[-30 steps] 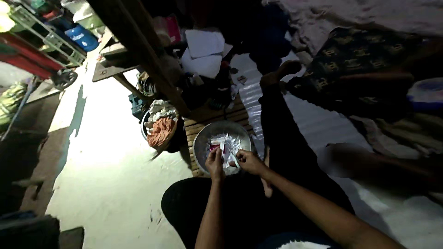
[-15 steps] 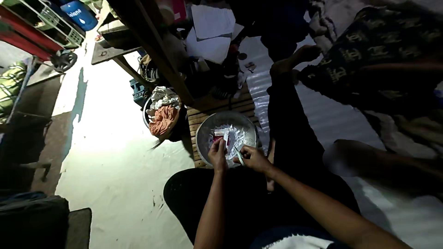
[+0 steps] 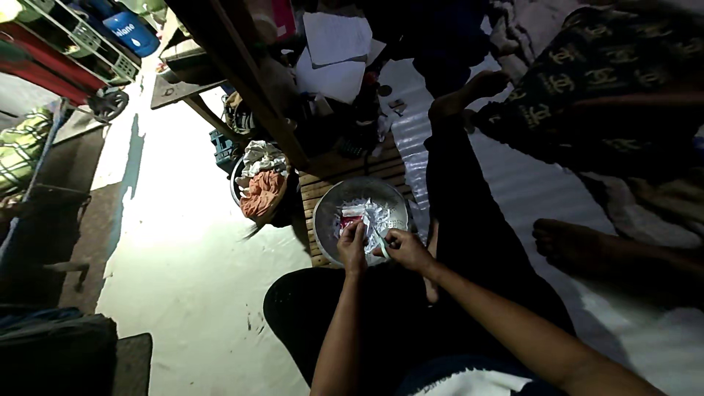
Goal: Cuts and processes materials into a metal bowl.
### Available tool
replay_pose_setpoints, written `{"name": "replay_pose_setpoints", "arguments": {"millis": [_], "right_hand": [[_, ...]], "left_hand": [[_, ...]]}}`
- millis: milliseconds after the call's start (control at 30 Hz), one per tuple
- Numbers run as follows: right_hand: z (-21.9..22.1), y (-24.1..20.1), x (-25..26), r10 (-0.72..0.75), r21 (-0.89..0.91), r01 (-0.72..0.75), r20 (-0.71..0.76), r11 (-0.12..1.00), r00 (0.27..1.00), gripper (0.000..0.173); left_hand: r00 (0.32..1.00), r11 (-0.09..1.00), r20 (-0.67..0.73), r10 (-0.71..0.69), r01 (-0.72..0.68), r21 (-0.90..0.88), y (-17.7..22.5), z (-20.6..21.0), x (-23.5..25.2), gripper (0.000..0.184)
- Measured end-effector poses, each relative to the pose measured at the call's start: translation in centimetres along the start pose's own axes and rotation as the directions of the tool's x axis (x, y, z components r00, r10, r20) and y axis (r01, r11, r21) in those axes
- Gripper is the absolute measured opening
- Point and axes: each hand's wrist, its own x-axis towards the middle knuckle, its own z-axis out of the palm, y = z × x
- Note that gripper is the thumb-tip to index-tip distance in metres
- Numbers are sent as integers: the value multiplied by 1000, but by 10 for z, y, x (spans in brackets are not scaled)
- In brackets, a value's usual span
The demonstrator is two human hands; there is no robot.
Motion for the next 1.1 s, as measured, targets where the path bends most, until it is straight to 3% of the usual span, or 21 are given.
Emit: {"name": "replay_pose_setpoints", "arguments": {"millis": [100, 300, 633, 1100], "right_hand": [[2, 1, 0, -25, 9, 26, -42, 1000, 999, 29], [0, 3, 2, -21, 10, 22, -56, 1000, 998, 28], [1, 3, 0, -20, -19, 19, -78, 1000, 997, 34], [0, 1, 4, -32, -11, 31, -106, 999, 994, 33]], "left_hand": [[999, 999, 24, -26, 26, -24, 1, 0, -1, 13], [973, 964, 108, -202, 217, -155, 9, 0, -3, 18], [996, 997, 71, -58, 62, -53, 1, -2, 0, 18], [986, 986, 33, -166, 167, -21, 12, 3, -4, 12]]}}
